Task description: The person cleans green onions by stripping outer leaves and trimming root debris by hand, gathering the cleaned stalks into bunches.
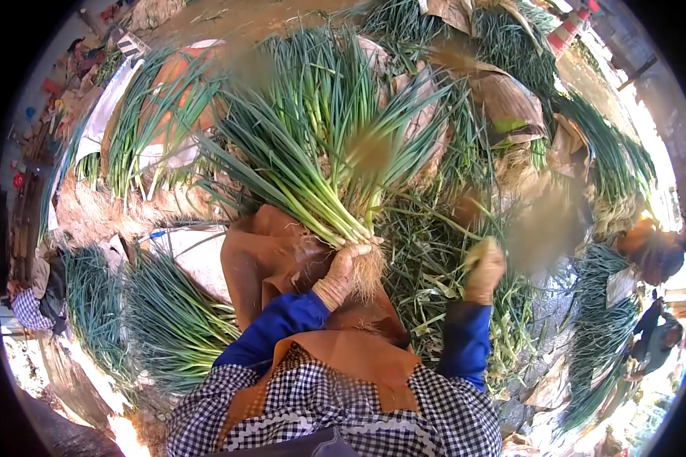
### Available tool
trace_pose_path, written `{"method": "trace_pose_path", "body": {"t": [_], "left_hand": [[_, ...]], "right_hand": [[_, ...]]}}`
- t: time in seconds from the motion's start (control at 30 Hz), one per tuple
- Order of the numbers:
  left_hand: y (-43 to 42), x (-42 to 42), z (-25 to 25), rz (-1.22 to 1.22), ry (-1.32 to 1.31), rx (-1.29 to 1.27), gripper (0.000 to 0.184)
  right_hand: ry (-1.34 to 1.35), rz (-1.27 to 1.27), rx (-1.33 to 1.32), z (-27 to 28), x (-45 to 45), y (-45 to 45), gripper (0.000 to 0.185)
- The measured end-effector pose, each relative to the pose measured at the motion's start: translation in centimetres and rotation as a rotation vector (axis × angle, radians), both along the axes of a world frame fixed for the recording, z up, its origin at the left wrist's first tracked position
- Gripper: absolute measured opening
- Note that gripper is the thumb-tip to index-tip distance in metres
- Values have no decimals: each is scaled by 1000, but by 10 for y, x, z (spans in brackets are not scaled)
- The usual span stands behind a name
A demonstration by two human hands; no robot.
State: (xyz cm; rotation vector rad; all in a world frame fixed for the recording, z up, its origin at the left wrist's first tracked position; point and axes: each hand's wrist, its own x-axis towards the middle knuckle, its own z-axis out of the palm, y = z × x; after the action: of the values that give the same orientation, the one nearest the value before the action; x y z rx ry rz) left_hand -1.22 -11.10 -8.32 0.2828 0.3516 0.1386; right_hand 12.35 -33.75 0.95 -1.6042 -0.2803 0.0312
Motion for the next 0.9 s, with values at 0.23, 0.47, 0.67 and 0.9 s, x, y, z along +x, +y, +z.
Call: {"method": "trace_pose_path", "body": {"t": [0.23, 0.47, 0.67, 0.9], "left_hand": [[-3, -1, 9, 8, -57, -36, 36], [-7, -5, 1, -37, 42, 207, 26], [-1, -4, 7, 8, -1, -4, 38], [5, -5, 19, 34, -41, -48, 48]], "right_hand": [[-84, 28, -701, -46, 13, 47, 47], [-243, 485, -984, -58, -4, 170, 47], [-9, 479, -701, -24, -45, 96, 34], [-226, -48, -1760, -45, 17, -28, 25]]}}
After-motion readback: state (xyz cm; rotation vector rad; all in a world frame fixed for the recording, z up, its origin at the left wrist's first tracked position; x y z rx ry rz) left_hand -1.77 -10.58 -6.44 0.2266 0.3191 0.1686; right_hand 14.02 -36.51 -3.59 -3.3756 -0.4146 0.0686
